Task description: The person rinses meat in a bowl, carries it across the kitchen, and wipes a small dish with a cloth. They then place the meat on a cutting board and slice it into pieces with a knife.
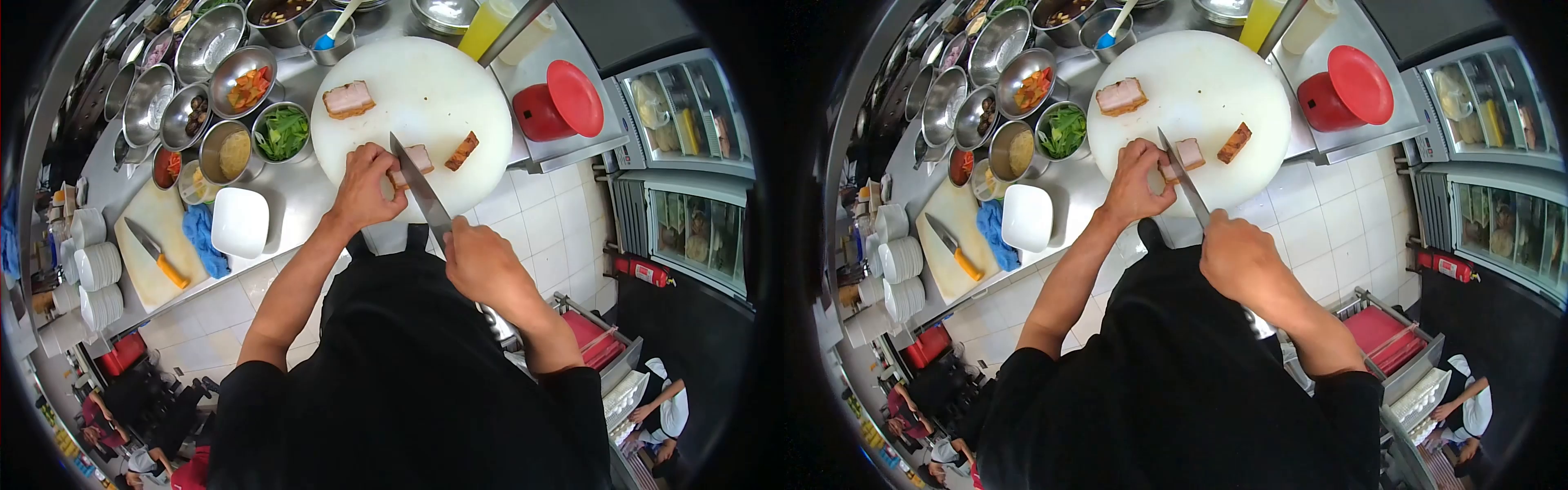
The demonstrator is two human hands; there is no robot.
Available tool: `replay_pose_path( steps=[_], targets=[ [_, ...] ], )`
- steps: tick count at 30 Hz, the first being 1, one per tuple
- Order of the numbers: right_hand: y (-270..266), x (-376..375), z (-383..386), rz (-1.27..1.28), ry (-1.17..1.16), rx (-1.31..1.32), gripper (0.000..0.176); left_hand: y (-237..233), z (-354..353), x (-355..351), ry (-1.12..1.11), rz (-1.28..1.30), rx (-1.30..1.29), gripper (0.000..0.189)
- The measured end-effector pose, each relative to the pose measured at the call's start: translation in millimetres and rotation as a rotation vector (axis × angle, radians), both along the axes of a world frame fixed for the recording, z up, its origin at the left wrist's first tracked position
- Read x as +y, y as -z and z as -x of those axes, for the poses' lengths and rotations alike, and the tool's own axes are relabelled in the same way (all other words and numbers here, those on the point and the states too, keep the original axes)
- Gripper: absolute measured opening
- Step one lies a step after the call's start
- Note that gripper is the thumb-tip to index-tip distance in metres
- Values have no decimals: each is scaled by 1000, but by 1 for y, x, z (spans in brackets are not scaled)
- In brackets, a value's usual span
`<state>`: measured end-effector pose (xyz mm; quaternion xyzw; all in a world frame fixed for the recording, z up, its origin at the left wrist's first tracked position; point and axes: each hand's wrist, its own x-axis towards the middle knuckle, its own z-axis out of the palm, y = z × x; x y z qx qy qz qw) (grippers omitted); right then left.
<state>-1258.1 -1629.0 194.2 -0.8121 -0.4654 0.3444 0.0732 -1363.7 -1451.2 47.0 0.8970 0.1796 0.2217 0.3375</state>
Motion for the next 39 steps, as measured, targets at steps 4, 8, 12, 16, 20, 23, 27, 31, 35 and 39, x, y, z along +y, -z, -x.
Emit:
replay_pose_path(
  steps=[4,8,12,16,20,23,27,31,35,39],
  targets=[
    [57,27,13,-123,47,-86,15,3,0,0,2,-13,-49,33],
    [55,27,16,-232,111,-109,15,4,1,0,-5,-10,-21,34],
    [34,11,14,-331,163,-158,18,-1,-3,-6,-41,-20,-85,53],
    [23,0,-4,-359,201,-232,18,-2,-22,-12,-26,9,-74,68],
    [17,-14,-13,-284,202,-188,20,6,-24,-13,-14,54,-8,63],
    [19,-22,-12,-223,164,-150,20,0,-17,-15,-6,43,-27,63],
    [11,-25,-13,-154,88,-107,20,-2,-19,-11,-20,-15,-81,52],
    [-3,-15,-21,-81,19,-90,18,8,-24,-9,23,-38,-31,40],
    [12,9,-21,109,42,28,15,11,-26,-9,-11,-33,-86,33],
    [58,20,-5,-102,101,-117,15,8,-24,-11,-24,-33,-81,32]
  ],
)
